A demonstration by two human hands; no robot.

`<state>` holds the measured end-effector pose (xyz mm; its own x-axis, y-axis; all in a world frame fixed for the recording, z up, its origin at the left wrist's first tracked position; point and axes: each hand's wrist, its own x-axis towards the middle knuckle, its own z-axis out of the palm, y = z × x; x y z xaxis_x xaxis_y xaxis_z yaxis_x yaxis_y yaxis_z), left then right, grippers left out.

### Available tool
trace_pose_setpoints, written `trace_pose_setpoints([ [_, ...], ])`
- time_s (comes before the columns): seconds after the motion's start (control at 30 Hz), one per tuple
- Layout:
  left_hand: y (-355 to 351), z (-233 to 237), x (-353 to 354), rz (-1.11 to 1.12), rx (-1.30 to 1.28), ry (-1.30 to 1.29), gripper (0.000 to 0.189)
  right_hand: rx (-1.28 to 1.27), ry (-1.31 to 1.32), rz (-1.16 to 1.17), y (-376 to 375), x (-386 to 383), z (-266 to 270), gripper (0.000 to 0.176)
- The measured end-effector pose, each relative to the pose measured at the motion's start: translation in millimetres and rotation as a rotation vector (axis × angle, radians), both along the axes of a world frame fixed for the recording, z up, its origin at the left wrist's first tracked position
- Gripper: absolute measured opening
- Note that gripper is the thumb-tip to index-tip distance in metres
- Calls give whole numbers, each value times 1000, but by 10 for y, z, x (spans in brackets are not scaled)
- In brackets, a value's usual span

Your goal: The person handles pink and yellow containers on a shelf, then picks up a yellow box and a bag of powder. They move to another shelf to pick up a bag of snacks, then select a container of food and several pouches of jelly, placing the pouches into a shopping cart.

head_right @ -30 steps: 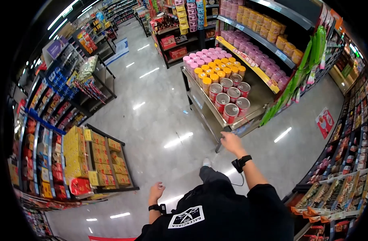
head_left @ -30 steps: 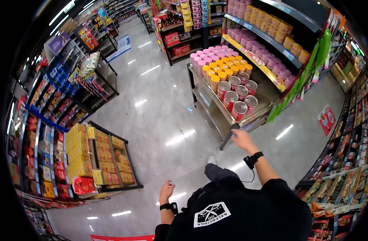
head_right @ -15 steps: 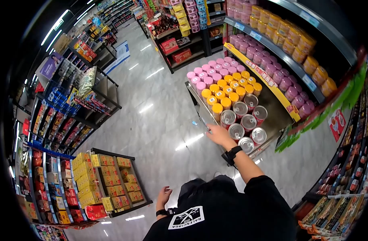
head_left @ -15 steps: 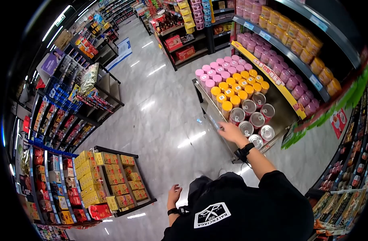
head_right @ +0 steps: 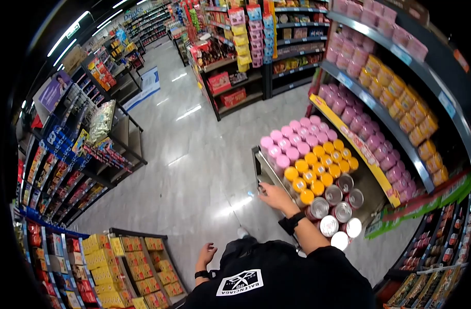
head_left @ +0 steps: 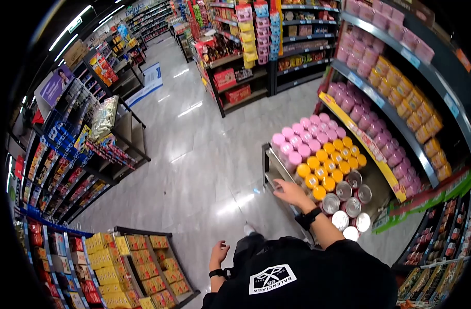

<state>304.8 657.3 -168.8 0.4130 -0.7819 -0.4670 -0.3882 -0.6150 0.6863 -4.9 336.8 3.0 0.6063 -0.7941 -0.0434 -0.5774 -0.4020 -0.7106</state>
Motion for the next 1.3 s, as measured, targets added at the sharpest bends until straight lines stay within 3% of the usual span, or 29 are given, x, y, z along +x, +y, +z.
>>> trace_pose_setpoints([
  [0.1,-530,50,475,8,-26,40,51,247,-246,-138,-102,437,327,79],
  [0.2,-965,9,908,6,-56,52,51,46,-251,-219,-347,749,187,78],
  [0.27,-1283,199,1113,-136,13,-112,51,12,-188,-281,-513,879,215,70],
  [0.33,-1586,338,1264,-164,13,-95,51,-191,35,-228,-802,928,186,57],
  [0.37,-1787,396,1333,-188,8,-83,51,-165,-11,-231,-925,956,204,45],
  [0.6,-2921,359,1656,-323,34,-60,57,-50,-87,-213,-1916,1479,49,40],
  [0.63,-3080,392,1698,-351,50,-83,60,-200,-143,-176,-2057,1612,11,38],
  [0.73,-3570,389,1850,-435,76,-143,62,-73,-161,-32,-2477,1937,198,35],
  [0.83,-4102,640,1932,-454,116,-79,60,-108,-328,-39,-2810,2241,328,28],
  [0.93,-4626,826,2041,-466,111,-63,60,-69,-327,-128,-3069,2447,456,23],
  [1.3,-6190,451,2843,-708,142,-19,62,-60,-220,-245,-3920,2923,211,22],
])
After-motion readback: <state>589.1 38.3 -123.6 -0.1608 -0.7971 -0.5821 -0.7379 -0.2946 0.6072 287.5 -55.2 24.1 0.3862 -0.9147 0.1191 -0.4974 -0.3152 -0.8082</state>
